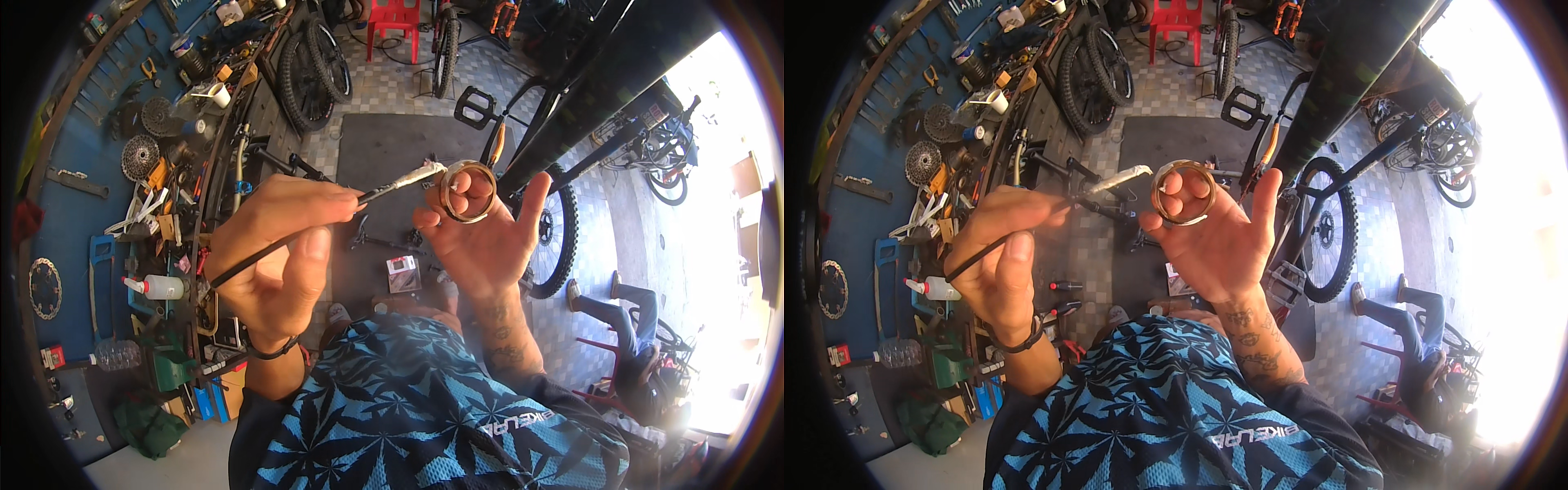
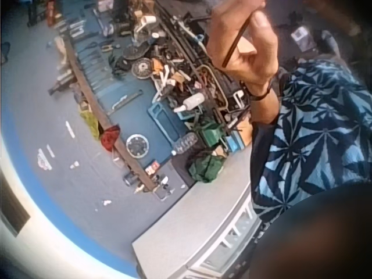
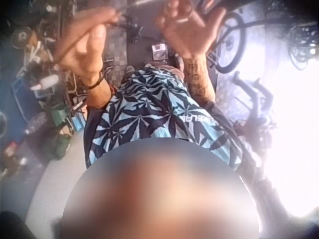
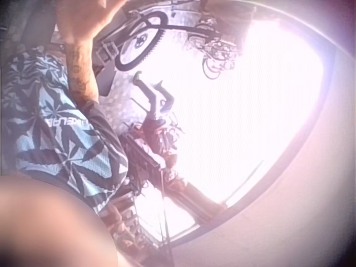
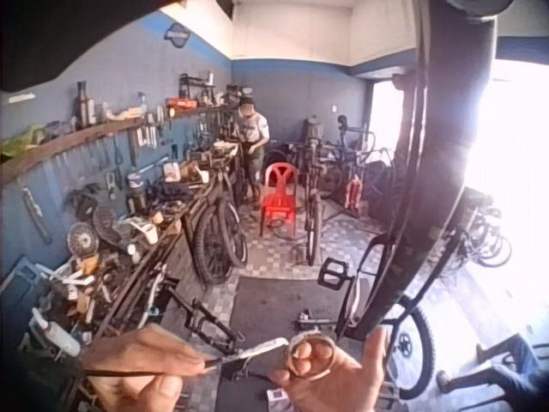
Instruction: The person applies grease to a bicycle headset bearing and the inside of the head tube using a small brush. They dip the brush into a grease container, coat the bearing ring, then apply grease to the head tube interior before repeating the process on the bearing.
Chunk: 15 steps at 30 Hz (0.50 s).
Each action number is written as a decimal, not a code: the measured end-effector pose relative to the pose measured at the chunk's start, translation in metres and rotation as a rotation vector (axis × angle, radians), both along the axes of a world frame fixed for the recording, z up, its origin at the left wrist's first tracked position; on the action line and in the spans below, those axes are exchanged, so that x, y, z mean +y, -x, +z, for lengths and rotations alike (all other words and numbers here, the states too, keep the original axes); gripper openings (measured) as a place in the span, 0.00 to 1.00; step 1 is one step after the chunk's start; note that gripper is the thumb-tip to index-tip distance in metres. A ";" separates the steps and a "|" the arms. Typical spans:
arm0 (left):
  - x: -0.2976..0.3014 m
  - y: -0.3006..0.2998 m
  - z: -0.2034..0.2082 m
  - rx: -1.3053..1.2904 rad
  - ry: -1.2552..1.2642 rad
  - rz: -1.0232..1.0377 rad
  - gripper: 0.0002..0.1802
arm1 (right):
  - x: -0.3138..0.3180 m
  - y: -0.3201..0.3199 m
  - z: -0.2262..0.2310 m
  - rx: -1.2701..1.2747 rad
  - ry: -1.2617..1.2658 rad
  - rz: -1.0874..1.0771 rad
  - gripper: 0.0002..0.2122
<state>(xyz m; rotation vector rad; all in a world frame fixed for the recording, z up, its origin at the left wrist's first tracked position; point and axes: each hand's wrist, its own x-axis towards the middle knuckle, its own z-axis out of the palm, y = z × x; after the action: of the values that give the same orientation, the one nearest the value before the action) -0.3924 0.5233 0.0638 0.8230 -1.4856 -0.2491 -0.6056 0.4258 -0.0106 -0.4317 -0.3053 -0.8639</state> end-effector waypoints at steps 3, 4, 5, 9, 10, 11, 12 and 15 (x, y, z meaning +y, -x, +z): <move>-0.002 0.001 0.001 -0.057 -0.009 -0.004 0.13 | 0.001 0.001 -0.001 -0.007 0.007 0.005 0.46; -0.001 0.001 0.002 -0.069 -0.021 -0.015 0.13 | 0.001 0.001 -0.001 -0.007 0.012 0.006 0.46; -0.001 0.001 0.002 -0.081 -0.034 -0.026 0.13 | 0.001 0.001 -0.001 -0.013 0.012 0.006 0.47; 0.002 0.001 0.000 -0.096 -0.048 -0.042 0.13 | 0.000 0.002 0.001 0.016 0.024 -0.015 0.47; 0.004 0.002 -0.001 -0.090 -0.049 -0.047 0.13 | 0.000 0.002 0.002 0.019 0.040 -0.021 0.48; 0.006 0.003 -0.002 -0.083 -0.066 -0.044 0.13 | 0.001 0.002 0.003 0.034 0.001 -0.021 0.48; 0.008 0.004 -0.002 -0.068 -0.076 -0.041 0.12 | 0.002 0.003 0.003 0.040 -0.030 -0.022 0.48; 0.010 0.007 -0.001 -0.012 -0.057 -0.069 0.12 | 0.004 0.002 0.005 0.019 -0.071 -0.011 0.48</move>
<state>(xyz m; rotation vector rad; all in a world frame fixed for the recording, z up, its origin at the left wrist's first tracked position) -0.3992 0.5330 0.0630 0.8213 -1.5260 -0.3399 -0.6080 0.4297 -0.0060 -0.3755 -0.2539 -0.8787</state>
